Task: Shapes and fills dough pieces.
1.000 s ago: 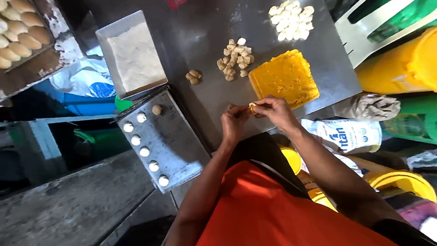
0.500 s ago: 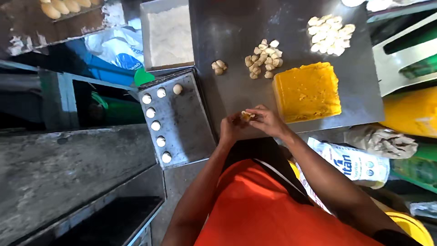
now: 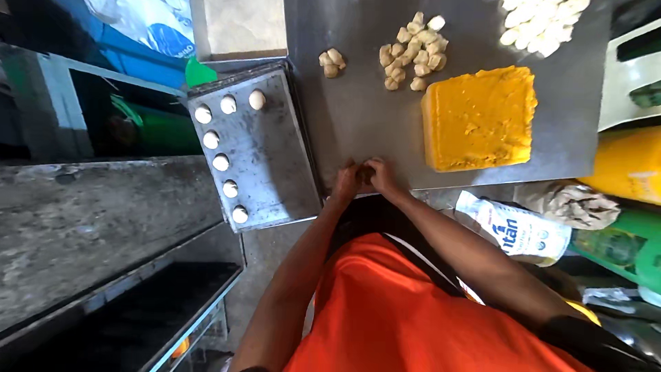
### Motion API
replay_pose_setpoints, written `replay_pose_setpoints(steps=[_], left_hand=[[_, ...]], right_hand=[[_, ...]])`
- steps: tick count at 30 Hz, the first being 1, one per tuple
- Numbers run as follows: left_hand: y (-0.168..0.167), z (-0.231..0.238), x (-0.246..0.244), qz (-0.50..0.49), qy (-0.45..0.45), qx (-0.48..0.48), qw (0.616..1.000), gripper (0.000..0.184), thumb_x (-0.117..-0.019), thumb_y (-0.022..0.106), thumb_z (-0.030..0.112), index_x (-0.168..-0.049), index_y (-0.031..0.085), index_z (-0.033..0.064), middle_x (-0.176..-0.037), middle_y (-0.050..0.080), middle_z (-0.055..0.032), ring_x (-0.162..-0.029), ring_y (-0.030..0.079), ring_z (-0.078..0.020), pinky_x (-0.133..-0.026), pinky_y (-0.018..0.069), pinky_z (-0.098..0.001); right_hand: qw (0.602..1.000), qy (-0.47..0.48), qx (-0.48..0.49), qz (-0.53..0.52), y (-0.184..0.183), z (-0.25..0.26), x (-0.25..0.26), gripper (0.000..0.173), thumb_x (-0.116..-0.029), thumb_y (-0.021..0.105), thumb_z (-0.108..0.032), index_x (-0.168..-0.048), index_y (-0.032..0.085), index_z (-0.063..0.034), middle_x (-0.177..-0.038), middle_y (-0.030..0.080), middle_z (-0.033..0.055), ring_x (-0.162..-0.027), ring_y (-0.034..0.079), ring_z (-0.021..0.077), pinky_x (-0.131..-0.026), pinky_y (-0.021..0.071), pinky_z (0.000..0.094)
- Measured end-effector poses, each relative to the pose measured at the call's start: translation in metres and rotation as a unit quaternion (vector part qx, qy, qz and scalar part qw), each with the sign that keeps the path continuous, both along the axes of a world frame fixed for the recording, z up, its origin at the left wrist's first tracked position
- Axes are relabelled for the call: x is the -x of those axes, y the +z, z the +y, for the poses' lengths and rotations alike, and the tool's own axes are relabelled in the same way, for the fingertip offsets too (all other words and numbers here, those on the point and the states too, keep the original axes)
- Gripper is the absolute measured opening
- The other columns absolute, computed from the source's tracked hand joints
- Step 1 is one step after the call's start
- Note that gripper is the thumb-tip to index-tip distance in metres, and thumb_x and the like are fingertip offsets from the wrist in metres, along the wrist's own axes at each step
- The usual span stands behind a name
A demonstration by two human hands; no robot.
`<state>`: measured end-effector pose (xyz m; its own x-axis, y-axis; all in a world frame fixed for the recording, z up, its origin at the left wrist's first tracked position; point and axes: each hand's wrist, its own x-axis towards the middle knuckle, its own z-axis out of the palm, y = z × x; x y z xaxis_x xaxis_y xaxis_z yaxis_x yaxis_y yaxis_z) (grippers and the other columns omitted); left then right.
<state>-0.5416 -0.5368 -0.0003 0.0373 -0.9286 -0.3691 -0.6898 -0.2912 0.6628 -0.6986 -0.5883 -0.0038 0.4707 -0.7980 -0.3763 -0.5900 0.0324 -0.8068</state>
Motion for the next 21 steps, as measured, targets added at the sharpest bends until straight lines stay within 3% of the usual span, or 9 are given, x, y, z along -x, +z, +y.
replay_pose_setpoints(steps=[2,3,6,9,11,13,16,19,21], left_hand=[[-0.004,0.005,0.001,0.019,0.045,-0.042,0.998,0.045,-0.0915,0.074,0.017,-0.133,0.062,0.0047,-0.133,0.061,-0.0175,-0.108,0.069,-0.0289,-0.093,0.0595,-0.0484],[-0.001,0.012,0.002,0.027,0.073,-0.062,0.995,0.053,-0.0905,0.076,0.019,-0.139,0.058,0.0067,-0.136,0.059,-0.0174,-0.11,0.068,-0.0285,-0.094,0.0595,-0.0481],[0.001,0.01,0.005,0.022,0.121,-0.057,0.991,0.032,-0.0916,0.076,0.02,-0.121,0.07,0.0066,-0.127,0.064,-0.0156,-0.106,0.068,-0.0279,-0.092,0.0596,-0.0479],[0.002,0.005,0.008,0.017,0.11,-0.005,0.994,0.017,-0.0932,0.074,0.015,-0.106,0.074,0.003,-0.113,0.068,-0.0161,-0.098,0.07,-0.0277,-0.088,0.0605,-0.0472],[-0.001,0.006,0.007,0.015,0.103,0.014,0.994,0.012,-0.0919,0.075,0.011,-0.101,0.074,0.0035,-0.114,0.067,-0.0152,-0.097,0.069,-0.0278,-0.087,0.0606,-0.0467],[-0.003,0.007,0.008,0.018,0.106,0.009,0.994,0.009,-0.0922,0.074,0.012,-0.097,0.073,0.0042,-0.113,0.067,-0.0143,-0.096,0.069,-0.0279,-0.086,0.0606,-0.0476],[-0.001,0.0,0.006,0.038,0.132,-0.022,0.99,0.018,-0.0956,0.072,0.02,-0.098,0.071,0.0022,-0.11,0.067,-0.0157,-0.095,0.069,-0.0293,-0.085,0.0601,-0.0498],[0.001,-0.001,-0.004,0.045,0.147,-0.055,0.987,0.025,-0.0961,0.07,0.019,-0.113,0.067,0.001,-0.115,0.067,-0.0185,-0.102,0.069,-0.0326,-0.091,0.0588,-0.0514],[0.005,0.003,-0.008,0.05,0.138,-0.061,0.987,0.029,-0.0953,0.069,0.012,-0.123,0.066,0.0028,-0.123,0.065,-0.0193,-0.106,0.068,-0.0336,-0.093,0.0583,-0.0518]], right_hand=[[1.0,-0.002,-0.023,-0.006,-0.005,-0.011,0.006,0.023,-0.0946,0.073,-0.01,-0.118,0.074,-0.0088,-0.115,0.066,0.0155,-0.097,0.068,0.0265,-0.085,0.06,0.0448],[1.0,-0.002,-0.03,-0.003,-0.007,-0.012,0.011,0.026,-0.0941,0.075,-0.015,-0.12,0.075,-0.0128,-0.113,0.066,0.0134,-0.092,0.068,0.0235,-0.08,0.0607,0.0423],[1.0,0.016,-0.004,-0.006,-0.014,-0.013,0.01,0.025,-0.0946,0.072,-0.009,-0.118,0.077,-0.0149,-0.11,0.069,0.0095,-0.089,0.069,0.0194,-0.081,0.0614,0.0399],[0.999,0.027,0.019,-0.027,-0.011,-0.012,0.003,0.018,-0.0946,0.066,0.001,-0.108,0.077,-0.0054,-0.111,0.07,0.0124,-0.097,0.069,0.0232,-0.089,0.0592,0.0428],[0.998,0.061,0.03,0.0,-0.013,-0.017,0.004,0.015,-0.0944,0.068,-0.003,-0.107,0.076,-0.0083,-0.112,0.068,0.0117,-0.098,0.069,0.0255,-0.088,0.0592,0.046],[0.993,0.095,0.029,0.063,-0.006,-0.023,0.0,0.017,-0.0904,0.073,-0.005,-0.105,0.074,-0.0113,-0.113,0.065,0.0136,-0.095,0.067,0.0314,-0.079,0.0591,0.053],[0.987,0.109,0.035,0.113,0.006,-0.029,-0.018,0.02,-0.0884,0.076,-0.006,-0.107,0.07,-0.0111,-0.114,0.064,0.0153,-0.095,0.067,0.0348,-0.075,0.0588,0.0575],[0.994,0.082,0.053,0.056,-0.009,-0.028,-0.016,0.013,-0.093,0.074,-0.011,-0.105,0.076,-0.0086,-0.11,0.068,0.0131,-0.098,0.068,0.0274,-0.087,0.0589,0.0488],[0.996,0.062,0.065,0.02,-0.014,-0.024,-0.006,0.016,-0.0948,0.072,-0.011,-0.11,0.075,-0.0077,-0.111,0.068,0.0128,-0.096,0.069,0.0229,-0.087,0.0608,0.0422]])
